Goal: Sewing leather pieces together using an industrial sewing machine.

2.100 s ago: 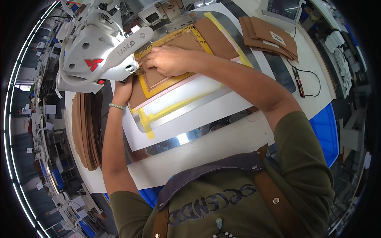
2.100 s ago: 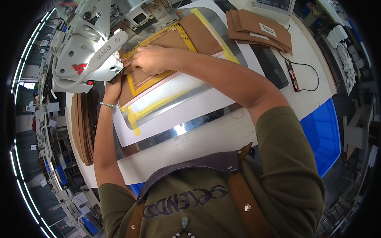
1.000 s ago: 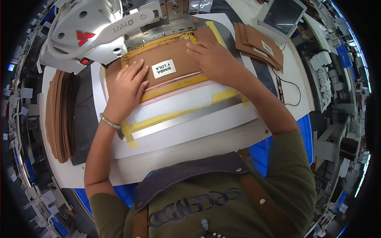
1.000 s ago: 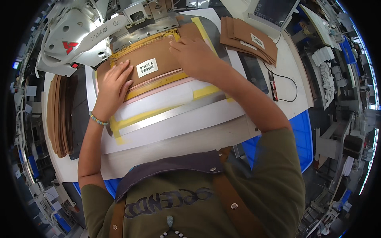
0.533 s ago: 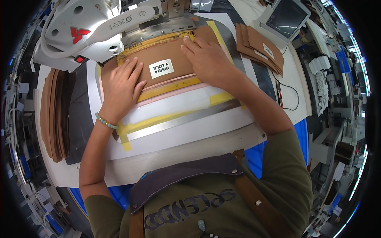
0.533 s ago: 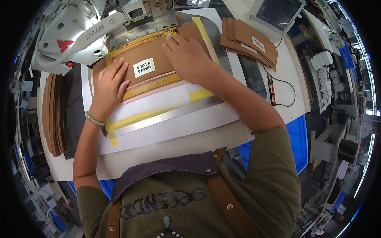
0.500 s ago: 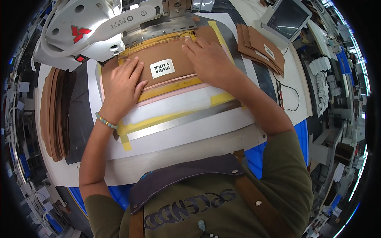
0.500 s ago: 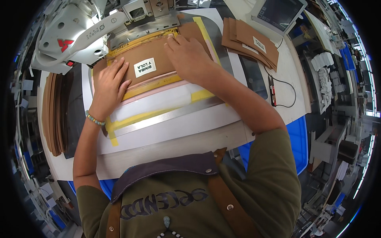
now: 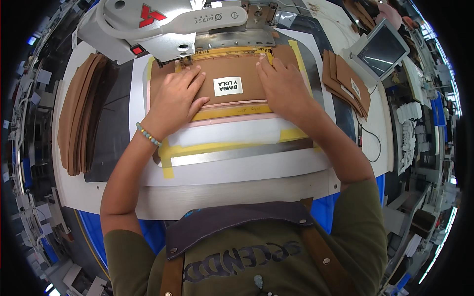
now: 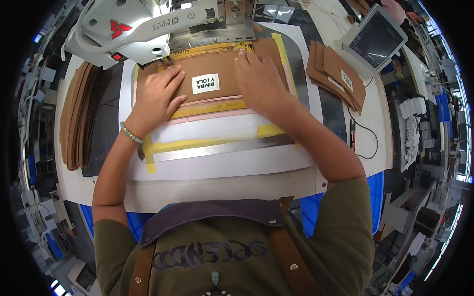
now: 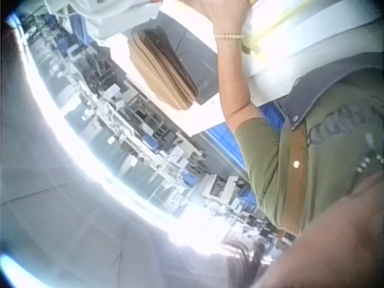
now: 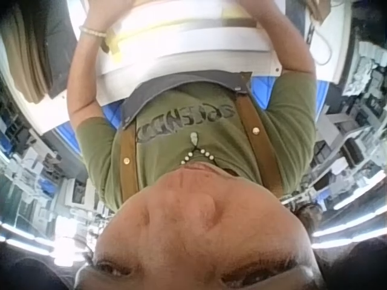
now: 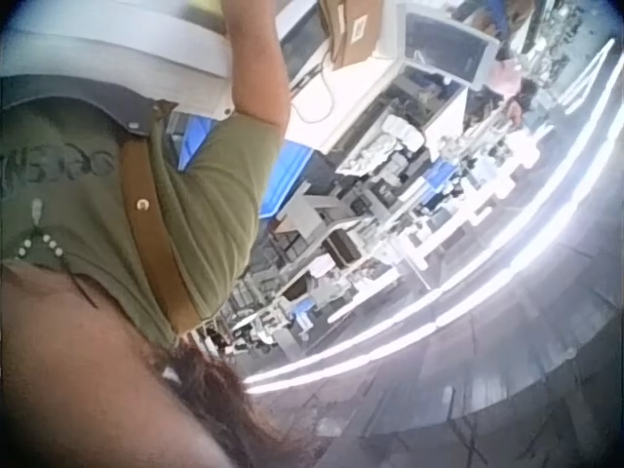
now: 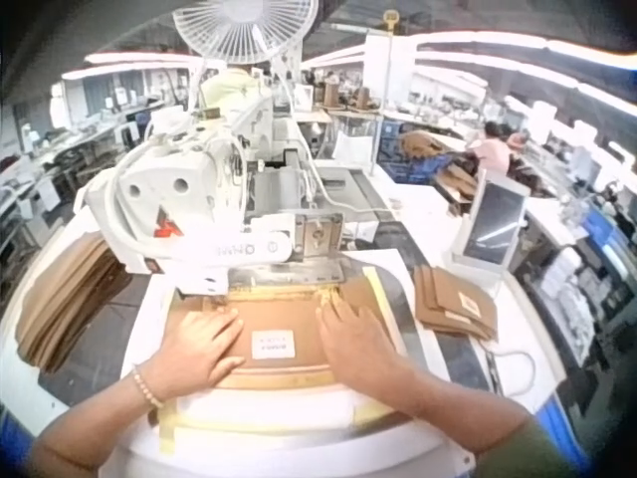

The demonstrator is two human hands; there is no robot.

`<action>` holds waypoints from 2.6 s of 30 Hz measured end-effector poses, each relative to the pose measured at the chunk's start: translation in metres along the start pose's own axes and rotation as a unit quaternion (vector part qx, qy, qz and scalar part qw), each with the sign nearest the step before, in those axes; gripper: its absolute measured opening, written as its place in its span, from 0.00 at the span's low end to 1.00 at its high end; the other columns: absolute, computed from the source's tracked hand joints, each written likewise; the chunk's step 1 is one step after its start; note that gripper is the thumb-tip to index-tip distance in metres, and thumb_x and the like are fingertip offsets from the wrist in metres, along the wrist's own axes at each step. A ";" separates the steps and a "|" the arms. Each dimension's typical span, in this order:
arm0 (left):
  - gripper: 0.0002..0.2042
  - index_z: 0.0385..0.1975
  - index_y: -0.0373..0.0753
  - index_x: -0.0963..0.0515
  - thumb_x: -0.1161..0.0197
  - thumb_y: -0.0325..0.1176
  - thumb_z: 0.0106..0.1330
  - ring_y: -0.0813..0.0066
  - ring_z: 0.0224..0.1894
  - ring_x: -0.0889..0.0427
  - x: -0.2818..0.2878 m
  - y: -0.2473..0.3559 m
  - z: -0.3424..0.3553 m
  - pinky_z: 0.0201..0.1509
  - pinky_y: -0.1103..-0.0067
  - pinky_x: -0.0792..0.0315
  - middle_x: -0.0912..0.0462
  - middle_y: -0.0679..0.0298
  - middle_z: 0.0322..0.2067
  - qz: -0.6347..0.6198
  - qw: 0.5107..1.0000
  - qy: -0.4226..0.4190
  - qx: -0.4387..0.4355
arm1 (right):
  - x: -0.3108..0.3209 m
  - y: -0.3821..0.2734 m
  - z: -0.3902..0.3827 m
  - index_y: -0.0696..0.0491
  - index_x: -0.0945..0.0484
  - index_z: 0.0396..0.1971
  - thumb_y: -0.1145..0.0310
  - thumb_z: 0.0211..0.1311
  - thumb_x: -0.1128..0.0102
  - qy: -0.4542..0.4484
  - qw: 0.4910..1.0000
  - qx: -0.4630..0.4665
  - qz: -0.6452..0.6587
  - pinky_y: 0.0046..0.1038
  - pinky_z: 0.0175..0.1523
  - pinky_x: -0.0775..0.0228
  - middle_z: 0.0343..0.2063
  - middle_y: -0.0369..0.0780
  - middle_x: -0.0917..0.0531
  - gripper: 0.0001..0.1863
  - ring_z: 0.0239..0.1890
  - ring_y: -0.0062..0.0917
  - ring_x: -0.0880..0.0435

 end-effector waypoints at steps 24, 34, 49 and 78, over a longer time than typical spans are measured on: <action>0.27 0.67 0.31 0.24 0.36 0.44 0.77 0.49 0.67 0.24 0.004 -0.028 -0.021 0.73 0.61 0.33 0.23 0.47 0.66 0.045 0.988 -0.061 0.135 | 0.004 -0.046 0.031 0.64 0.21 0.62 0.71 0.65 0.42 0.096 0.995 0.036 0.015 0.34 0.44 0.27 0.64 0.50 0.19 0.25 0.53 0.32 0.18; 0.21 0.69 0.34 0.25 0.41 0.33 0.79 0.49 0.75 0.30 -0.003 0.007 -0.008 0.77 0.61 0.34 0.26 0.53 0.72 -0.096 0.994 -0.042 0.029 | 0.008 -0.076 0.049 0.57 0.13 0.50 0.62 0.64 0.38 0.130 0.990 0.062 -0.006 0.31 0.38 0.32 0.49 0.42 0.15 0.19 0.54 0.30 0.22; 0.21 0.67 0.32 0.24 0.39 0.30 0.76 0.49 0.70 0.26 0.000 -0.021 -0.021 0.75 0.61 0.32 0.24 0.51 0.69 -0.072 0.995 0.002 0.063 | 0.033 -0.072 0.045 0.54 0.15 0.54 0.58 0.68 0.35 0.136 0.964 0.109 0.199 0.34 0.46 0.24 0.56 0.40 0.15 0.20 0.55 0.31 0.18; 0.23 0.64 0.51 0.15 0.28 0.44 0.69 0.57 0.81 0.39 0.019 -0.041 -0.069 0.83 0.58 0.43 0.28 0.69 0.76 -0.192 0.977 -0.093 0.015 | 0.047 -0.125 0.048 0.53 0.17 0.48 0.70 0.60 0.34 0.163 0.951 0.203 0.166 0.28 0.49 0.30 0.46 0.37 0.14 0.15 0.51 0.25 0.17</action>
Point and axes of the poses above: each hand's wrist, its own z-axis towards the middle knuckle, its own x-axis out of the back of the hand, y = z × x, the point moved 10 cm from there along z, towards the middle knuckle
